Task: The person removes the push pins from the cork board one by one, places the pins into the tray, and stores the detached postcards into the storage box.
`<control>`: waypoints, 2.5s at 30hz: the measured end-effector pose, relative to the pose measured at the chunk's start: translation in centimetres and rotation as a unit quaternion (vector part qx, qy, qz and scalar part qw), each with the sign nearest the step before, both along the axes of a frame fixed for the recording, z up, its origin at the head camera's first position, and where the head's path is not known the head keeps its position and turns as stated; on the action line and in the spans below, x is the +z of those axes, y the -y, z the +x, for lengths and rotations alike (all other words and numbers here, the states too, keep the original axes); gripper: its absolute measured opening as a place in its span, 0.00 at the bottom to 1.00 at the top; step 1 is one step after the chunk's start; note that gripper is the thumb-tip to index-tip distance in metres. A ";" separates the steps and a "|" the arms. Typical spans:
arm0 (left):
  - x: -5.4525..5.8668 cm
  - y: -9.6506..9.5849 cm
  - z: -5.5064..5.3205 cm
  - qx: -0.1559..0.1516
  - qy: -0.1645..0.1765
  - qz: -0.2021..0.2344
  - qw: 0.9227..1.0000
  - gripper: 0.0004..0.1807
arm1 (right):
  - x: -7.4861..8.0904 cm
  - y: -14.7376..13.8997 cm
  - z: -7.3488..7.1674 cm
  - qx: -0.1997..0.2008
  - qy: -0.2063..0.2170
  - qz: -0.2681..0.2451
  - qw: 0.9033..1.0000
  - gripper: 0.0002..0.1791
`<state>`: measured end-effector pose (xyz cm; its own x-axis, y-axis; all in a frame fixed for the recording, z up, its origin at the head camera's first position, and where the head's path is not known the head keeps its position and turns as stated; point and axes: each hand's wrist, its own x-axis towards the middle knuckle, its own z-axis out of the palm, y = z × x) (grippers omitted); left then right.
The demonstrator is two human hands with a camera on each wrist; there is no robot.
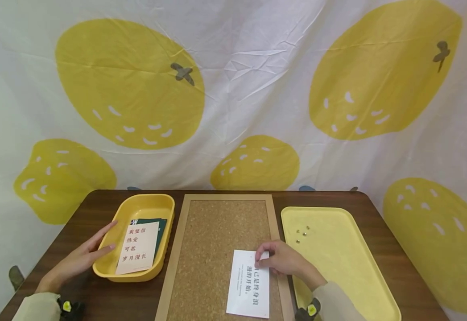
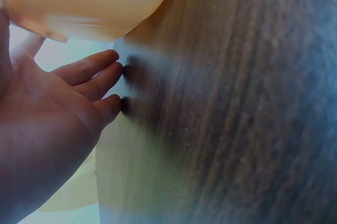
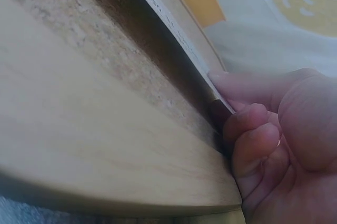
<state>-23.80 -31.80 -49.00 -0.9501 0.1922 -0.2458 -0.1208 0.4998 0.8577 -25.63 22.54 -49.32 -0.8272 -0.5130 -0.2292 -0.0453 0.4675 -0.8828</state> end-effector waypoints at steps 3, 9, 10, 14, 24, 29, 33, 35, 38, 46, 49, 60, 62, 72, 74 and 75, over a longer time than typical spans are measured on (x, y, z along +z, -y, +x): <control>0.0 0.0 0.0 -0.001 -0.005 -0.003 1.000 0.44 | 0.0 0.0 0.0 -0.001 0.001 0.000 1.000 0.05; 0.0 0.1 0.0 0.002 -0.008 -0.009 1.000 0.43 | 0.0 -0.1 -0.1 0.000 -0.006 -0.004 1.000 0.05; 0.0 0.1 0.1 0.002 -0.009 -0.009 1.000 0.43 | 0.0 -0.1 -0.1 -0.001 -0.009 -0.005 1.000 0.05; 0.1 0.1 0.2 0.002 -0.017 -0.011 1.000 0.42 | -0.1 0.0 -0.3 -0.008 -0.031 -0.006 0.999 0.05; 0.0 0.0 0.2 0.012 0.000 -0.008 1.000 0.43 | 0.6 0.4 -0.4 -0.028 -0.087 0.012 0.996 0.05; 0.1 -0.1 0.3 0.012 0.001 -0.004 1.000 0.43 | 1.2 0.5 -0.6 -0.028 -0.078 0.013 0.996 0.04; 0.1 -0.1 0.2 0.011 0.000 -0.002 1.000 0.43 | 1.5 0.5 -0.9 -0.021 -0.056 -0.010 0.998 0.08; 0.1 -0.1 0.2 0.011 0.001 -0.002 1.000 0.43 | 1.6 0.5 -1.0 -0.017 -0.044 -0.028 0.998 0.09; 0.1 -0.1 0.1 0.011 0.003 -0.004 1.000 0.43 | 1.6 0.5 -1.4 -0.016 -0.023 -0.052 0.998 0.09; -0.1 0.1 0.1 0.010 0.002 -0.007 1.000 0.43 | 2.3 0.8 -1.9 -0.017 -0.013 -0.060 0.998 0.10; -0.1 0.1 0.1 0.008 0.001 -0.004 1.000 0.43 | 2.7 1.0 -2.0 -0.016 -0.017 -0.059 0.998 0.10; -0.3 0.2 0.0 0.009 0.003 0.004 1.000 0.42 | 3.3 2.0 -2.7 -0.019 -0.018 -0.064 0.998 0.10; -0.4 0.2 0.0 0.008 0.003 0.003 1.000 0.42 | 3.4 2.3 -2.9 -0.018 -0.024 -0.059 0.998 0.09; -0.3 0.2 0.0 0.004 0.002 0.002 1.000 0.42 | 4.0 3.7 -3.2 -0.010 -0.033 -0.058 0.998 0.09; -0.3 0.2 -0.1 0.005 0.003 0.000 1.000 0.42 | 4.0 4.0 -3.2 -0.010 -0.030 -0.060 0.998 0.08; -0.3 0.2 -0.1 0.005 0.004 0.000 1.000 0.42 | 4.0 4.2 -3.3 -0.008 -0.030 -0.062 0.998 0.08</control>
